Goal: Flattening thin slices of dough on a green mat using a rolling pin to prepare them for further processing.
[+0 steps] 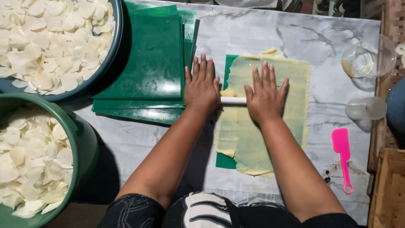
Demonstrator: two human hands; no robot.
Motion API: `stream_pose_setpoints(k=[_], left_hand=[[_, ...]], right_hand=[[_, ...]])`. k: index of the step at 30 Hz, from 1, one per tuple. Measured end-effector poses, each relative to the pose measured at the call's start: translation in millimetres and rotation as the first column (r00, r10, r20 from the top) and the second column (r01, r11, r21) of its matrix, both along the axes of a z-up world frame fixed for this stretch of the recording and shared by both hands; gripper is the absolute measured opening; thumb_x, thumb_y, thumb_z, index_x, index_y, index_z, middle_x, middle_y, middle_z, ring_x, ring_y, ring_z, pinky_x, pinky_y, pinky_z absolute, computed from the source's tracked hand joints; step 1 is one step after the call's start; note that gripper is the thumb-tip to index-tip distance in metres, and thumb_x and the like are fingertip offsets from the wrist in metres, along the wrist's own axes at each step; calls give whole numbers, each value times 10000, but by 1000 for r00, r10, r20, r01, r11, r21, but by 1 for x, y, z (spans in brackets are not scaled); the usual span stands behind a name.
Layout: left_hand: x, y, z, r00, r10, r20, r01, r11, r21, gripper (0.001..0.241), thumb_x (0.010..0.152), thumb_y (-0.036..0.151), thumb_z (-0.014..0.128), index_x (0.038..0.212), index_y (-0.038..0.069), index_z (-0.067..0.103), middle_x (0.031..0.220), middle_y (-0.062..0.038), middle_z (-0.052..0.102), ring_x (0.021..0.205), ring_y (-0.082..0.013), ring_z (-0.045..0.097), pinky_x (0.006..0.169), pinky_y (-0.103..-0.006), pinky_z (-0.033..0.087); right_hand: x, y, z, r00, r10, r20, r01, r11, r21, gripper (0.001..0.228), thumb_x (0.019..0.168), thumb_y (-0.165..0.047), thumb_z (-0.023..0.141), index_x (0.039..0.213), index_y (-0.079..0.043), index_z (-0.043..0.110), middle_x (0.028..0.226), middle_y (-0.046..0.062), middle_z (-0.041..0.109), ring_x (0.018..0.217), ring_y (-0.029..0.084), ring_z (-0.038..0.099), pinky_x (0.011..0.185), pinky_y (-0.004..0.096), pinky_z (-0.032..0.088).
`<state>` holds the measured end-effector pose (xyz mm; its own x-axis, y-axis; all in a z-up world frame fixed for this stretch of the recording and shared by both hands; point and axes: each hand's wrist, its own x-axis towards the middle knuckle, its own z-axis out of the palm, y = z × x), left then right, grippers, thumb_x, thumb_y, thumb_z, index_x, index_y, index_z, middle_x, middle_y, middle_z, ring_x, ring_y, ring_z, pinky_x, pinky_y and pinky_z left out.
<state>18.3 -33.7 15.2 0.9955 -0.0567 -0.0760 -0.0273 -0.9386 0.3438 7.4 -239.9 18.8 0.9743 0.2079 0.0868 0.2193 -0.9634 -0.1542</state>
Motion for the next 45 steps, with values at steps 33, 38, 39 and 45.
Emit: stream_pose_setpoints(k=[33,38,39,45], left_hand=[[-47,5,-20,986,-86,143,58,980,188,630,1108,417,255,1651,100,226,1724,-98,145,1597,-269,123,1281,-413,143],[-50,5,-27,965,-92,245,51,985,167,602,1094,388,353,1627,110,314,1708,-83,216,1583,-280,197,1261,-410,222],[-43,5,-29,948,-81,308,44,991,125,577,1084,368,406,1587,86,425,1679,-105,304,1558,-324,270,1233,-434,289],[3,2,-38,981,-10,196,-19,989,144,662,1048,371,381,1639,86,291,1710,-118,157,1588,-295,139,1283,-471,164]], right_hand=[[-21,-5,14,975,-24,-223,24,1000,-3,654,1105,-472,216,1641,-100,258,1725,109,84,1588,287,89,1252,532,86],[-25,-5,8,974,-81,-212,75,997,-33,668,1098,-472,234,1655,-106,204,1732,93,86,1592,269,70,1255,519,71],[-16,-3,9,965,-104,-241,96,994,-48,669,1096,-491,201,1656,-123,207,1731,85,70,1590,258,41,1249,532,48],[22,17,42,933,-144,-330,100,984,-148,675,1107,-479,163,1687,-154,43,1700,49,-170,1582,212,-120,1263,537,-15]])
